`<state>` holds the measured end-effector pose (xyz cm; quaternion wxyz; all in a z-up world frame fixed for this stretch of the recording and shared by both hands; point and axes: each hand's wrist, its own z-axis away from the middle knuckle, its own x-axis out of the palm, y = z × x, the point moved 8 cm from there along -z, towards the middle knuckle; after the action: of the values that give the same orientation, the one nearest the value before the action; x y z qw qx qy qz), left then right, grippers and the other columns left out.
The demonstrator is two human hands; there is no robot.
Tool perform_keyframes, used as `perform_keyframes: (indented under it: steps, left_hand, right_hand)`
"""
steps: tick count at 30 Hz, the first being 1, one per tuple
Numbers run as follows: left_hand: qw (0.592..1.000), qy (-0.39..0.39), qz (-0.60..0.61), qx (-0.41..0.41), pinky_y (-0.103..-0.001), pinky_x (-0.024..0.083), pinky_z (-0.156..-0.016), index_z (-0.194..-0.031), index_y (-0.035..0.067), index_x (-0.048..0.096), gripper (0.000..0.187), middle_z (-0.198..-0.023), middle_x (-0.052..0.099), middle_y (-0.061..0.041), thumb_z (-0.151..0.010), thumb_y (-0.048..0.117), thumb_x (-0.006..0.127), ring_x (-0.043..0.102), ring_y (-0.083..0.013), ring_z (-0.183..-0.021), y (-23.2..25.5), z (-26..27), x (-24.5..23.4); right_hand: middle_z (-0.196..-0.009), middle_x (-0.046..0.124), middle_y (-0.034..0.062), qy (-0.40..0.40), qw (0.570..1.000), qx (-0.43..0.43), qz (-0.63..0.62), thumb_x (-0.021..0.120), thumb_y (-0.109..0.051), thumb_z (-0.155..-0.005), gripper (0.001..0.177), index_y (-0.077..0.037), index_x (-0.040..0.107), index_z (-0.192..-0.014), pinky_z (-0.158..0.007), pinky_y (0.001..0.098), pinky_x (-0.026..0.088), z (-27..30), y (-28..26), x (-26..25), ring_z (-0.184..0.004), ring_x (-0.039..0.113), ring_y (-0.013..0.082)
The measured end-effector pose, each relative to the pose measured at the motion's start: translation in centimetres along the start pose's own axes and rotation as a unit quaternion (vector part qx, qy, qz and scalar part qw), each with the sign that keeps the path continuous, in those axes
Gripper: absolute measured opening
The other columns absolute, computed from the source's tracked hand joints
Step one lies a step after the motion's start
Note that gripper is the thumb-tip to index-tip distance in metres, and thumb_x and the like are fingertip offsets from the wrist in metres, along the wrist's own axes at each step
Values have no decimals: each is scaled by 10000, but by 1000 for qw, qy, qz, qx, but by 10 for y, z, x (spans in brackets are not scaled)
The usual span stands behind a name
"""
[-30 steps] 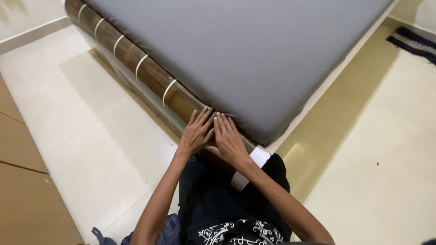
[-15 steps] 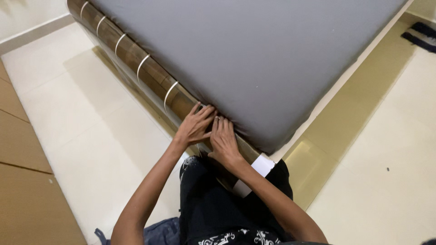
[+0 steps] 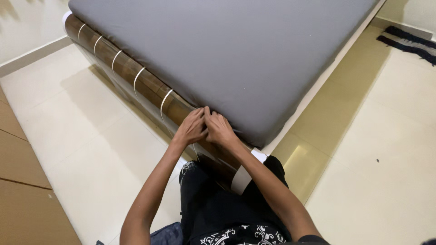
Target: The person smoothes the grey bedsheet over the mattress and tucks the edges into the bed frame by hand across multiple sides.
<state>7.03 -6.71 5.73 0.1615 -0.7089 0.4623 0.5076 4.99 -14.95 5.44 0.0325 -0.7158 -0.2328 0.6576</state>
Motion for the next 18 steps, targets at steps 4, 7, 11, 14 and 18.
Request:
perform_keyframes:
  steps: [4,7,11,14,18]
  left_hand:
    - [998,50,-44,14,-464,329,-1203,-1294,-48,575,537,-1375,540,-240,-915,324,657,546,-402,-1296,5,8,2]
    - [997,64,-32,3,-414,347,-1137,-1276,-40,599,571,-1405,520,-308,-888,373,671,510,-439,-1304,4,9,-4]
    - [999,-2,-9,-34,-451,310,-1286,-1242,-26,604,517,-1314,614,-198,-929,383,653,570,-317,-1288,-11,-2,6]
    - [998,-22,-31,-52,-476,268,-1281,-1240,-31,614,510,-1309,627,-203,-940,382,631,556,-311,-1297,-16,0,13]
    - [999,41,19,-22,-473,286,-1220,-1312,-49,611,542,-1391,603,-212,-932,337,606,527,-335,-1340,-16,9,8]
  right_hand:
    - [-1149,576,318,107,985,-114,-76,866,-83,-559,919,46,388,-1333,-950,519,512,25,-5,-21,-1097,591,501]
    - [-1178,573,308,51,990,-99,-91,861,-122,-631,902,35,364,-1367,-948,515,516,21,-2,-17,-1107,595,494]
    - [-1210,547,340,47,990,-103,-88,851,-186,-625,969,57,318,-1398,-951,510,512,21,-6,-18,-1110,581,507]
    - [-1200,521,359,43,994,-93,-29,848,-247,-626,999,70,296,-1396,-973,517,499,21,-23,-19,-1106,569,511]
    - [-1253,486,362,16,997,-62,-51,850,-276,-642,1031,39,285,-1445,-999,536,485,25,-19,-17,-1154,541,512]
